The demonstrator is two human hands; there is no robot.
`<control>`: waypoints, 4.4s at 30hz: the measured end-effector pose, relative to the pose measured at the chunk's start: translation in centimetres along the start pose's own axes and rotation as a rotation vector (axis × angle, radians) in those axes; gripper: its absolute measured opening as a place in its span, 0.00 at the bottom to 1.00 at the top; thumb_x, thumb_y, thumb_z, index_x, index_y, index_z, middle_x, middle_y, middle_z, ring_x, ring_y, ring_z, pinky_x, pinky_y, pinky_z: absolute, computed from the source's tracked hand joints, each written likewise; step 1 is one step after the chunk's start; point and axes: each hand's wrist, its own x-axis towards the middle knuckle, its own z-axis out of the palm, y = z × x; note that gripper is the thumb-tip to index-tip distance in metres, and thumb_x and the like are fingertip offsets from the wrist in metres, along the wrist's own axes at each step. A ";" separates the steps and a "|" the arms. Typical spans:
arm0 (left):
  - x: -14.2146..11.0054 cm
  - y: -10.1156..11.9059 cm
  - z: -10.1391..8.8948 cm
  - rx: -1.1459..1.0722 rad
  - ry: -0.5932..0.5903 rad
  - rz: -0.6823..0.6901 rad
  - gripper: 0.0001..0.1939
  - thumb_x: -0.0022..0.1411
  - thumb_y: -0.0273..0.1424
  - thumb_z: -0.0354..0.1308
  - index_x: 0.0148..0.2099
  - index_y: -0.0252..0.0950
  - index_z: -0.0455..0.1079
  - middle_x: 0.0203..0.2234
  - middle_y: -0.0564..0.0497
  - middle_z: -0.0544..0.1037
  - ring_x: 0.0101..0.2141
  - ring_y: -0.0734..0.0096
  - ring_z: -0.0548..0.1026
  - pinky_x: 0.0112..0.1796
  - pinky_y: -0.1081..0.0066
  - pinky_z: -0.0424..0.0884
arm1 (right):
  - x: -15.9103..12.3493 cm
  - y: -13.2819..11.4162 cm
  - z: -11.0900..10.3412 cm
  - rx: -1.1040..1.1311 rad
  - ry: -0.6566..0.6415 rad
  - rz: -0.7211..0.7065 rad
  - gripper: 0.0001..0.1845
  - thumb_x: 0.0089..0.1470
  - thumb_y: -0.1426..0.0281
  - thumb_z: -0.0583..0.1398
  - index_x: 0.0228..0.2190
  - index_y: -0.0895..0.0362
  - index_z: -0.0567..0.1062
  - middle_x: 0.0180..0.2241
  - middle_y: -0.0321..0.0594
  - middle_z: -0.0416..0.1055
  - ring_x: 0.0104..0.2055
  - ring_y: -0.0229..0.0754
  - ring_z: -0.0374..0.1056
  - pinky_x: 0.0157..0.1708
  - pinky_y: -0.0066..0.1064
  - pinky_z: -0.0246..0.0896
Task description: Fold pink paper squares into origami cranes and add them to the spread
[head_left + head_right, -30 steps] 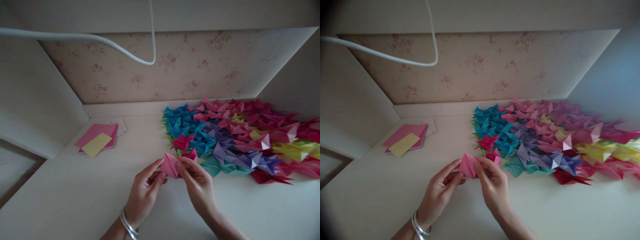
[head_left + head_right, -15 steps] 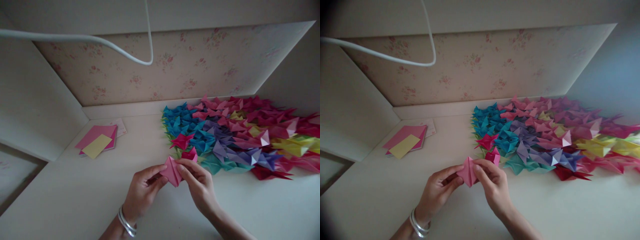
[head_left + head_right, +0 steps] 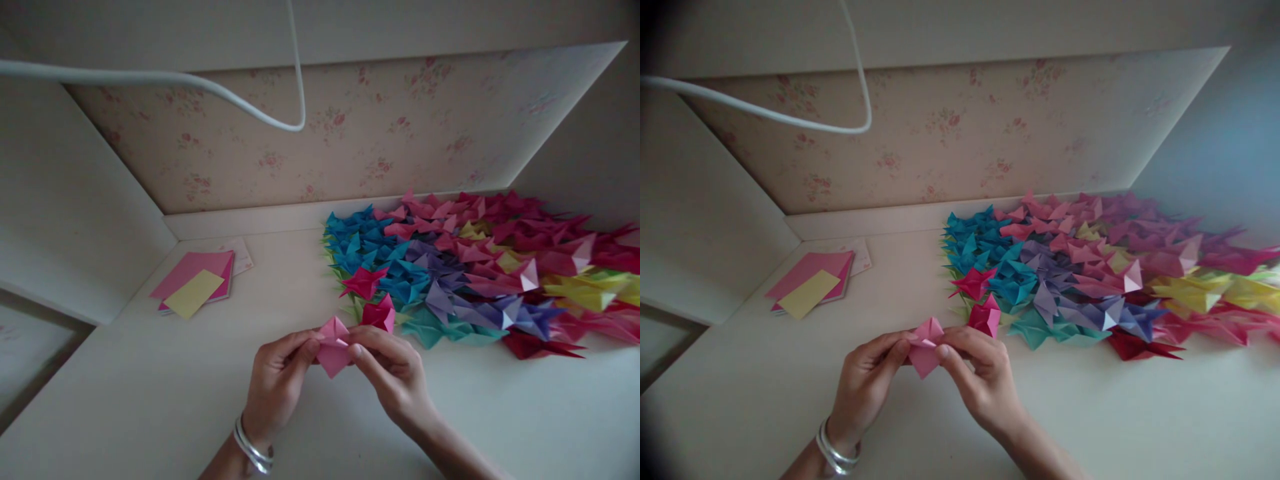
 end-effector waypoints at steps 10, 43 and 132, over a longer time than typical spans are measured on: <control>-0.6 -0.8 0.9 0.038 0.128 -0.081 0.13 0.62 0.37 0.62 0.44 0.37 0.81 0.33 0.49 0.84 0.32 0.65 0.79 0.34 0.74 0.74 | -0.1 0.2 1.0 -0.317 0.145 -0.103 0.07 0.60 0.71 0.60 0.31 0.55 0.78 0.26 0.38 0.77 0.24 0.39 0.70 0.26 0.27 0.66; 0.3 -1.1 0.8 -0.190 0.034 -0.286 0.19 0.58 0.38 0.66 0.52 0.40 0.78 0.37 0.49 0.85 0.40 0.64 0.80 0.42 0.72 0.74 | 0.1 0.5 1.5 -0.232 -0.042 0.048 0.07 0.61 0.70 0.60 0.34 0.54 0.80 0.31 0.38 0.79 0.31 0.40 0.73 0.31 0.26 0.65; -0.1 0.7 -0.4 -0.228 -0.183 -0.218 0.16 0.64 0.36 0.60 0.49 0.31 0.77 0.19 0.52 0.75 0.20 0.74 0.73 0.22 0.75 0.72 | 0.3 -0.5 0.3 0.414 -0.145 0.469 0.12 0.58 0.64 0.63 0.30 0.60 0.81 0.21 0.38 0.75 0.23 0.36 0.70 0.24 0.25 0.66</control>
